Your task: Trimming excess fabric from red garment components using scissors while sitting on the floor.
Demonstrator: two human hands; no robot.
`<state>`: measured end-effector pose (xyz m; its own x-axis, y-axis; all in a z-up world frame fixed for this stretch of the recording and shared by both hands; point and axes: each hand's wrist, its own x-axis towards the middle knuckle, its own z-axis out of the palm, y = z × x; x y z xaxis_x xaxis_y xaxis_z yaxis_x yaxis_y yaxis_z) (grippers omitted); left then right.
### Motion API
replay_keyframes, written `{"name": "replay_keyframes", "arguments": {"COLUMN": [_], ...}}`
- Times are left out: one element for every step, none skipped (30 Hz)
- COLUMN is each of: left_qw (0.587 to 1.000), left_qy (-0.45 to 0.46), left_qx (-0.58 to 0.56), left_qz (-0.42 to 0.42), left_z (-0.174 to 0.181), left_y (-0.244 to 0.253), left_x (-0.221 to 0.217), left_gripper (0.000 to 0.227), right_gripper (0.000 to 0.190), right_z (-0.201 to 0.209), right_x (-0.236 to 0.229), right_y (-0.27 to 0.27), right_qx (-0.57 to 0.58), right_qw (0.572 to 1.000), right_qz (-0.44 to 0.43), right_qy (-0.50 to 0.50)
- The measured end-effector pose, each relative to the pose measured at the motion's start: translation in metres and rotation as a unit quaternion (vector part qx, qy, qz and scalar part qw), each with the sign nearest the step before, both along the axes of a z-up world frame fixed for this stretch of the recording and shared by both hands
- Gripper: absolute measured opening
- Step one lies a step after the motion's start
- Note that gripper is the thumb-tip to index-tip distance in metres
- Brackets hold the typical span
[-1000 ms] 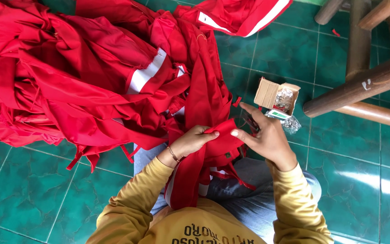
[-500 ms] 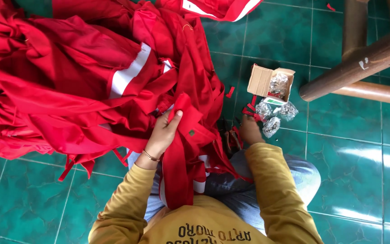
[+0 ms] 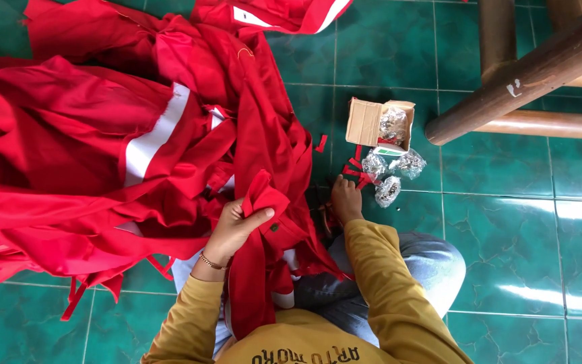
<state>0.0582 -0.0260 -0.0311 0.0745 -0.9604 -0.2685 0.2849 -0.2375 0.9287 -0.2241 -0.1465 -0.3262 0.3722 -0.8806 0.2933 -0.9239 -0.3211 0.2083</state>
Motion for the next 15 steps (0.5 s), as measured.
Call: {"name": "replay_keyframes", "arguments": {"left_qw": [1.000,1.000,1.000,1.000,1.000,1.000,1.000,1.000,1.000,1.000,1.000,0.999,0.999,0.999,0.999], "left_qy": [0.001,0.000,-0.001,0.000,0.001,0.001,0.001,-0.003,-0.008,-0.008,-0.008,-0.007,-0.007,-0.003,0.002], "left_qx": [0.002,0.003,0.003,0.005,0.006,0.007,0.008,0.010,0.013,0.014,0.020,0.026,0.024,0.024,0.025], "left_qz": [-0.001,0.002,0.005,0.003,0.004,0.004,0.002,0.006,0.011,0.010,0.016,0.021,0.022,0.026,0.031], "left_z": [-0.013,-0.026,-0.039,-0.026,-0.012,0.002,-0.011,-0.024,-0.038,-0.028,-0.019,-0.008,-0.012,-0.015,-0.018], "left_y": [-0.001,-0.001,-0.002,-0.002,-0.003,-0.003,-0.002,-0.001,0.002,0.003,0.002,0.001,0.000,-0.001,0.000], "left_x": [0.002,0.003,0.005,0.002,-0.001,-0.004,0.001,0.006,0.011,0.009,0.008,0.006,0.006,0.006,0.005], "left_gripper": [0.012,0.012,0.013,0.013,0.012,0.012,0.012,0.011,0.011,0.011,0.011,0.011,0.011,0.011,0.011], "right_gripper": [0.042,0.037,0.031,0.031,0.021,0.032,0.032,0.024,0.021,0.021,0.015,0.010,0.010,0.013,0.016], "right_z": [-0.001,-0.002,-0.003,0.003,0.009,0.015,0.051,0.087,0.122,0.102,0.086,0.072,0.057,0.042,0.026], "right_x": [0.001,0.002,0.003,0.004,0.006,0.007,-0.015,-0.037,-0.057,-0.113,-0.163,-0.205,-0.227,-0.250,-0.273], "right_y": [-0.001,-0.001,-0.002,-0.010,-0.019,-0.028,-0.043,-0.058,-0.072,-0.091,-0.112,-0.136,-0.128,-0.121,-0.113], "right_qx": [0.002,0.017,0.030,0.032,-0.068,-0.167,-0.166,-0.043,0.081,0.082,0.097,0.112,0.110,0.152,0.195], "right_qw": [1.000,1.000,0.999,0.999,0.994,0.978,0.977,0.986,0.974,0.974,0.956,0.930,0.931,0.927,0.922], "right_qz": [-0.001,-0.015,-0.030,-0.032,-0.079,-0.125,-0.127,-0.157,-0.183,-0.184,-0.215,-0.244,-0.243,-0.234,-0.224], "right_qy": [0.001,-0.003,-0.008,-0.007,0.013,0.033,0.033,-0.034,-0.102,-0.102,-0.177,-0.250,-0.251,-0.249,-0.247]}}
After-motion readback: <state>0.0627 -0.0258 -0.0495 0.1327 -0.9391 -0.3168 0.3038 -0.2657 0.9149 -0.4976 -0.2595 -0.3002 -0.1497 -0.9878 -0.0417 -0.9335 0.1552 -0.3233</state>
